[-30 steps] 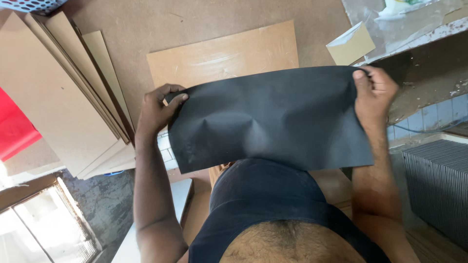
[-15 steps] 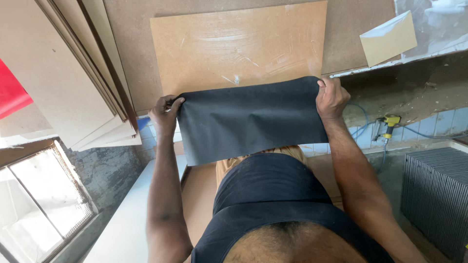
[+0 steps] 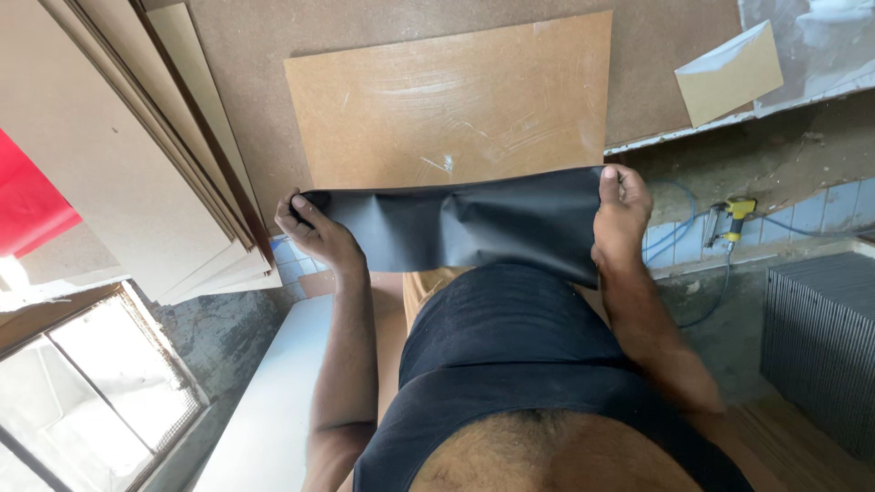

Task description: The person applies glue to a rectangular cardboard piece using a small block, places a black sheet on top, and trims the edges with a utility knife. This process is repeated multiple times to create layered cardboard assemblies.

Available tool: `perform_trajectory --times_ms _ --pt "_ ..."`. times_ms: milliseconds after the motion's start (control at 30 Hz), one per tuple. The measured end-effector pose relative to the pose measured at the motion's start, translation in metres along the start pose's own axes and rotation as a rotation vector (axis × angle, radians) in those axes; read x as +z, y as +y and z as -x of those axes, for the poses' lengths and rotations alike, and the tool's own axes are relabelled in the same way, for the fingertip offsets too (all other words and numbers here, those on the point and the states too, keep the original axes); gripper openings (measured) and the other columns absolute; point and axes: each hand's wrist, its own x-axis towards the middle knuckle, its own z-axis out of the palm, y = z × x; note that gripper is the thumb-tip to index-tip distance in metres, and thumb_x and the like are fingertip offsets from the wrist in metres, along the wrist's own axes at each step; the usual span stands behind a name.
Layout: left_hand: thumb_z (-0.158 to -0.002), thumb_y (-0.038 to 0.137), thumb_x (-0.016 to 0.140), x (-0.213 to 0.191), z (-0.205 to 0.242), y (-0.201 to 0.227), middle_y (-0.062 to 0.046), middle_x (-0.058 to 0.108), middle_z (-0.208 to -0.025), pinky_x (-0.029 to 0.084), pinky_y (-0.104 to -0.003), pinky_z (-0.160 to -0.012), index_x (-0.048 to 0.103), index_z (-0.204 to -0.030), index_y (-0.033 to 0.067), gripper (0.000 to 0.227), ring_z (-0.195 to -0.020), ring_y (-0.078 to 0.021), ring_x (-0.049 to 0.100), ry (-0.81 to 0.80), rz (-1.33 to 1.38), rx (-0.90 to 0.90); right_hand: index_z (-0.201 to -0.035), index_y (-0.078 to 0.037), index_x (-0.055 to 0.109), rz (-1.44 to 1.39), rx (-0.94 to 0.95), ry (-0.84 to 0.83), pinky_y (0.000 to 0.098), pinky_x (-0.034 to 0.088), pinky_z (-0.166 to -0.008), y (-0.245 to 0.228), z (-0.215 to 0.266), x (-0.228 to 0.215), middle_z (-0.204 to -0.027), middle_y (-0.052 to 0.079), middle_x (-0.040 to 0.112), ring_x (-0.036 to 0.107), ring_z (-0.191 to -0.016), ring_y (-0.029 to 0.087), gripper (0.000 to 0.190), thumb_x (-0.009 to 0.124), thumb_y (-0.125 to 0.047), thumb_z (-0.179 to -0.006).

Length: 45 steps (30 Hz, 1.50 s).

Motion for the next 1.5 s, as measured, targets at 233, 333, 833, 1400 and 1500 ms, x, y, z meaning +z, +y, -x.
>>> perform_trajectory --times_ms 233,333,833,1400,1500 --pt "-0.115 0.018 0.049 0.010 0.017 0.002 -0.009 0.060 -0.110 0.048 -0.034 -0.095 0.060 -0.118 0.0015 0.020 -0.104 -0.0199 0.057 -0.062 0.001 0.193 -0.117 0.002 0.059 0.341 -0.428 0.290 0.0360 0.051 -0.087 0.016 -0.006 0.000 -0.106 0.012 0.063 0.061 -0.096 0.020 0.022 0.048 -0.017 -0.119" --pt "-0.114 0.016 0.049 0.014 0.034 -0.012 -0.009 0.062 -0.111 0.049 -0.035 -0.096 0.060 -0.116 0.0012 0.018 -0.104 -0.0204 0.058 -0.063 0.030 0.183 -0.118 0.003 0.056 0.467 -0.646 0.271 0.0395 0.051 -0.083 0.044 -0.021 -0.007 -0.108 0.017 0.063 0.063 -0.094 0.027 0.021 0.045 -0.015 -0.118" --pt "-0.115 0.018 0.045 0.018 0.092 -0.060 -0.011 0.056 -0.103 0.046 -0.036 -0.088 0.056 -0.116 0.0003 0.021 -0.095 -0.0217 0.053 -0.145 -0.019 0.154 -0.112 -0.001 0.061 0.689 -0.757 0.269 0.0432 0.051 -0.085 0.066 -0.038 -0.052 -0.109 0.018 0.061 0.063 -0.098 0.033 0.025 0.049 -0.022 -0.119" --pt "-0.108 0.021 0.060 0.085 -0.068 -0.031 -0.011 0.068 -0.105 0.050 -0.043 -0.087 0.069 -0.113 0.0050 0.019 -0.099 -0.0276 0.062 0.026 -0.184 0.222 -0.111 -0.001 0.065 0.491 -0.646 0.408 0.0395 0.054 -0.085 0.008 -0.089 0.070 -0.107 0.010 0.067 0.068 -0.100 0.026 0.020 0.059 -0.020 -0.114" --pt "-0.110 0.026 0.056 0.102 -0.085 -0.036 -0.007 0.067 -0.105 0.047 -0.042 -0.091 0.070 -0.116 0.0079 0.023 -0.102 -0.0243 0.059 -0.021 -0.278 0.165 -0.113 -0.008 0.068 0.554 -0.473 0.379 0.0384 0.054 -0.083 0.010 -0.106 0.078 -0.111 0.007 0.062 0.066 -0.102 0.022 0.018 0.061 -0.024 -0.110"
